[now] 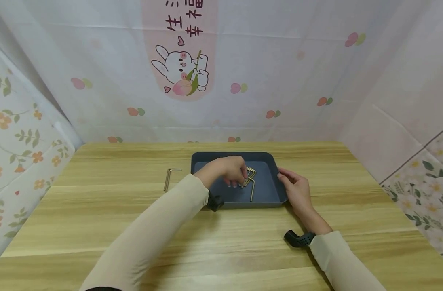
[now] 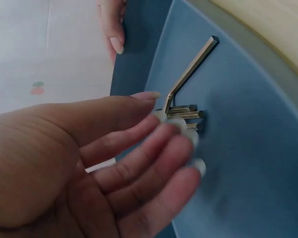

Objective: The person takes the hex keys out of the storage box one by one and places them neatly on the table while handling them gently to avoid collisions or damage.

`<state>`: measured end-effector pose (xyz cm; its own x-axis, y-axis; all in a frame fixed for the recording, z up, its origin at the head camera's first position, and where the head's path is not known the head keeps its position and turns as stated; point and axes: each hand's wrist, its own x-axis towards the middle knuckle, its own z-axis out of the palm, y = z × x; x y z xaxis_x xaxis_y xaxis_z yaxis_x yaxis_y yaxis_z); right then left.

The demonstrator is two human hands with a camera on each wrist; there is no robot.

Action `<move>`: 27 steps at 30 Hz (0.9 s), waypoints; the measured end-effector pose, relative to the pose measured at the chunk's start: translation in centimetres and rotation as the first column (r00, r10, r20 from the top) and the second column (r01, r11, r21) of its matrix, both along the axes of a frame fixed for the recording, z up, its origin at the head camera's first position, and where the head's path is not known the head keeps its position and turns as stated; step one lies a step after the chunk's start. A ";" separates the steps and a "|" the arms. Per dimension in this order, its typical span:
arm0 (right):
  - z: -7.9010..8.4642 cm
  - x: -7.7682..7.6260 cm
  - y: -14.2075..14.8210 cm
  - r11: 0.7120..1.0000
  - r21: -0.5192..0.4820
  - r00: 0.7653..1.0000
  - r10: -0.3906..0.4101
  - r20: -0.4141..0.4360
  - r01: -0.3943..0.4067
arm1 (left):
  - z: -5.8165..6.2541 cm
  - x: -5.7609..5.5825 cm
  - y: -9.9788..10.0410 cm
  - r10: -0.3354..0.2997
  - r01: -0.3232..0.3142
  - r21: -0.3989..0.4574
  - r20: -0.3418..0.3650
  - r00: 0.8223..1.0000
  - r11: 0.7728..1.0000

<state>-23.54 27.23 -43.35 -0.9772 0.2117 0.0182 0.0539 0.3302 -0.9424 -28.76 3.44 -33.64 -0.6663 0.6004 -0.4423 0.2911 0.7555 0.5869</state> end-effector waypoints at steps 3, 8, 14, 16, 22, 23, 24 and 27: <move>0.0 -0.1 0.0 1.000 0.007 1.000 0.000 -0.001 0.000 | 0.0 -0.4 0.2 -0.022 0.022 -0.020 0.007 1.000 1.000; -0.1 -0.1 0.1 1.000 0.021 1.000 0.008 -0.012 -0.008 | -0.7 -1.1 0.7 -0.078 0.080 -0.032 0.051 0.996 0.996; -0.1 -0.1 0.1 1.000 0.029 1.000 0.008 -0.009 -0.008 | -1.5 -1.1 1.4 -0.094 0.094 -0.004 0.053 0.994 0.996; -0.1 -0.1 0.1 1.000 0.023 1.000 0.009 -0.009 -0.009 | -1.6 -1.0 1.7 -0.077 0.077 0.006 0.028 0.997 0.997; -0.1 -0.1 0.1 1.000 0.002 1.000 0.011 -0.021 -0.011 | -1.5 -0.6 2.6 -0.062 0.062 -0.022 -0.035 0.997 0.998; -0.2 -0.1 0.1 1.000 0.000 1.000 0.012 -0.025 -0.012 | -1.5 -0.5 2.7 -0.058 0.057 -0.031 -0.039 0.998 0.998; -0.2 -0.1 0.1 1.000 -0.002 1.000 0.014 -0.028 -0.014 | -1.4 -0.4 2.9 -0.053 0.051 -0.038 -0.042 0.998 0.998; -0.2 -0.1 0.0 1.000 -0.015 0.999 0.017 -0.035 -0.017 | -1.4 -0.2 3.4 -0.045 0.042 -0.052 -0.051 0.998 0.998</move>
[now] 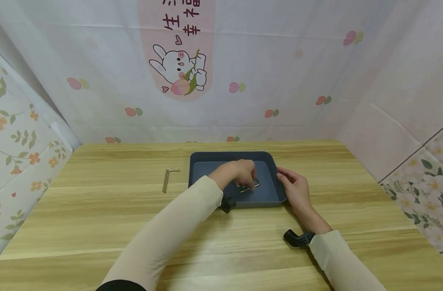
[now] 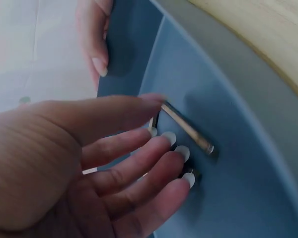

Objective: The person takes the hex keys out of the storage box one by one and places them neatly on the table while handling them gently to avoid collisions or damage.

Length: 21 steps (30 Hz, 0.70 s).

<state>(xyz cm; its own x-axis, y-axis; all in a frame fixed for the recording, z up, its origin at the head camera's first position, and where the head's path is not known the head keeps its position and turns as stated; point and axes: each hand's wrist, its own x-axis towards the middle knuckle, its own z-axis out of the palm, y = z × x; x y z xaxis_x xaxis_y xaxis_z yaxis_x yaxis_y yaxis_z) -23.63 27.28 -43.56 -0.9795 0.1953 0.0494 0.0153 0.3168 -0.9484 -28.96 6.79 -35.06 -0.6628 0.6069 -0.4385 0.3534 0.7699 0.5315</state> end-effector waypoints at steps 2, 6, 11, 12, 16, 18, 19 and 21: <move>0.0 0.0 0.0 1.000 -0.002 1.000 0.001 -0.001 -0.001 | 0.0 0.1 0.2 0.001 -0.001 -0.007 -0.012 1.000 1.000; 0.0 0.0 -0.1 1.000 -0.003 1.000 0.002 0.001 -0.002 | 0.0 0.4 0.6 0.000 -0.001 -0.028 -0.045 0.999 1.000; 0.2 0.1 -0.1 1.000 -0.007 1.000 0.008 0.011 -0.008 | -0.1 0.3 1.1 -0.025 0.016 -0.099 -0.096 0.995 0.995; 0.2 0.2 -0.1 1.000 -0.008 1.000 0.009 0.012 -0.009 | -0.1 0.3 1.2 -0.033 0.021 -0.111 -0.105 0.994 0.994; 0.3 0.2 -0.1 1.000 -0.005 1.000 0.008 0.016 -0.008 | -0.1 0.2 1.5 -0.064 0.045 -0.139 -0.134 0.989 0.989; 0.3 0.2 -0.1 1.000 -0.001 1.000 0.008 0.018 -0.008 | -0.1 0.1 1.5 -0.073 0.051 -0.145 -0.151 0.986 0.988; 0.3 0.2 -0.1 1.000 0.002 1.000 0.008 0.018 -0.008 | -0.2 0.1 1.5 -0.074 0.052 -0.143 -0.154 0.985 0.988; 0.4 0.3 -0.1 1.000 0.005 1.000 0.007 0.020 -0.008 | -0.2 0.1 1.6 -0.067 0.046 -0.137 -0.158 0.985 0.990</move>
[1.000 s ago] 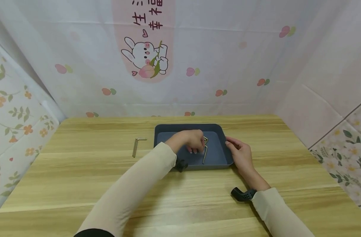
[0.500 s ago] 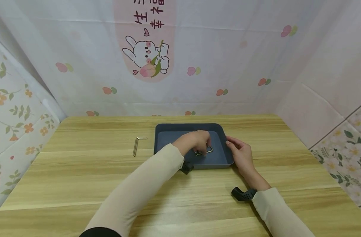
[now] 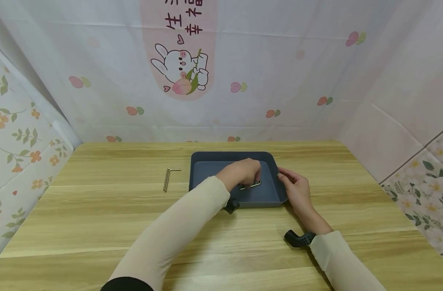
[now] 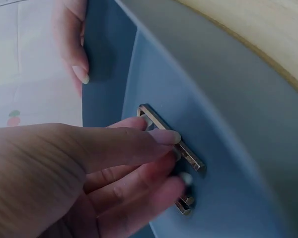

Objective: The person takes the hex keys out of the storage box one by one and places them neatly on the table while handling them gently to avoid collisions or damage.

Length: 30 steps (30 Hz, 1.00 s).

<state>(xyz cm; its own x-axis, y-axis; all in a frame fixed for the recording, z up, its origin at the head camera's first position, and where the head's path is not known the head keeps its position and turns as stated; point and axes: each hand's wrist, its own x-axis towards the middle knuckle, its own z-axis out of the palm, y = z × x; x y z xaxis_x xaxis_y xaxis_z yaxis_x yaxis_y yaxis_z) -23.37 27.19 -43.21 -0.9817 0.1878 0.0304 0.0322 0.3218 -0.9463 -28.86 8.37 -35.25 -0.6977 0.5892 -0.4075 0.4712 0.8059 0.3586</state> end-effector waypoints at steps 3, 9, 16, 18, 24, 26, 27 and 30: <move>0.0 0.0 0.0 1.000 0.002 1.000 -0.001 0.002 0.001 | 0.0 0.0 0.0 0.022 -0.022 0.014 0.014 1.000 1.000; 0.0 0.0 0.0 1.000 0.002 1.000 -0.003 -0.001 0.003 | -0.1 0.4 0.1 0.033 -0.033 0.033 -0.003 0.999 0.999; 0.1 -0.1 0.1 1.000 0.004 1.000 -0.008 -0.001 0.008 | -0.6 0.4 0.6 -0.061 0.063 0.011 -0.124 0.990 0.998; 0.1 -0.1 0.0 1.000 0.007 1.000 -0.007 -0.005 0.007 | -0.7 0.3 0.6 -0.066 0.067 0.007 -0.127 0.990 0.998; -0.1 -0.2 0.0 1.000 0.010 1.000 -0.016 -0.007 0.016 | -0.9 0.2 0.2 -0.072 0.076 0.027 -0.118 0.990 0.997; -0.2 -0.2 0.0 1.000 0.012 1.000 -0.022 -0.004 0.022 | -1.0 0.2 0.0 -0.079 0.084 0.041 -0.114 0.990 0.996; -0.2 -0.2 0.0 1.000 0.012 1.000 -0.024 -0.002 0.024 | -1.0 0.2 -0.2 -0.084 0.090 0.052 -0.118 0.990 0.995; -0.2 -0.2 0.0 1.000 0.013 1.000 -0.024 -0.001 0.024 | -1.2 0.3 -0.6 -0.083 0.094 0.092 -0.118 0.990 0.991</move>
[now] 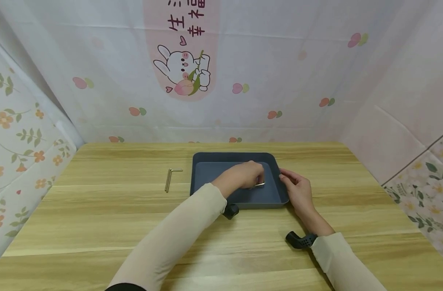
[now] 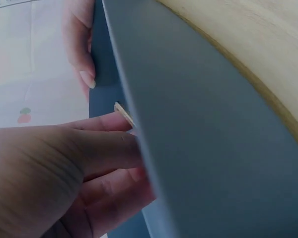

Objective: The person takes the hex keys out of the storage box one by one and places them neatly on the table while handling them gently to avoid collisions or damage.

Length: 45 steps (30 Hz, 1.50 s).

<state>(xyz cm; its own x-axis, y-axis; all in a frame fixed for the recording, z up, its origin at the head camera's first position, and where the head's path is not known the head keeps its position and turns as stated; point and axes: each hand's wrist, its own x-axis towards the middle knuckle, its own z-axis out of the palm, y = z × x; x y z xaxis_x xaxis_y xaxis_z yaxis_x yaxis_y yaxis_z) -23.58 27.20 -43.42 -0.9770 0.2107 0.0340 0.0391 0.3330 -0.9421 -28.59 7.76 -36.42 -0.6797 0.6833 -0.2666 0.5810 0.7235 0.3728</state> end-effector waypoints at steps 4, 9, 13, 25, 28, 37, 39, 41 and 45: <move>0.0 0.1 0.0 1.000 -0.004 1.000 -0.002 0.002 0.002 | 0.2 0.3 -1.0 0.012 -0.011 0.061 -0.015 1.000 0.998; 0.0 0.1 0.0 1.000 -0.005 1.000 -0.002 0.006 0.002 | 0.9 0.8 -2.7 0.034 -0.033 0.161 -0.007 0.999 0.986; 0.0 0.1 0.0 1.000 0.000 1.000 -0.006 0.006 0.006 | 1.5 1.3 -4.0 0.039 -0.033 0.249 -0.017 0.999 0.968; -0.1 0.0 0.1 1.000 0.007 1.000 -0.013 0.010 0.013 | 1.8 2.8 -7.8 0.103 -0.058 0.371 -0.103 0.989 0.927; 0.0 0.0 0.1 1.000 0.012 1.000 -0.012 0.009 0.011 | 1.8 3.2 -8.7 0.128 -0.080 0.386 -0.101 0.987 0.919; 0.0 0.0 -0.1 1.000 0.018 1.000 -0.002 0.002 0.002 | 1.0 3.9 -11.3 0.169 -0.102 0.456 -0.110 0.979 0.884; 0.0 0.0 -0.1 1.000 0.015 1.000 -0.004 -0.004 0.004 | 0.9 4.0 -11.8 0.185 -0.111 0.474 -0.111 0.977 0.873; 0.0 -0.1 -0.1 1.000 0.015 1.000 -0.005 -0.005 0.005 | 0.8 3.9 -12.2 0.201 -0.124 0.494 -0.105 0.974 0.861; 0.0 0.0 0.0 1.000 0.016 1.000 -0.005 0.004 0.005 | 0.8 3.9 -13.0 0.241 -0.169 0.520 -0.075 0.968 0.837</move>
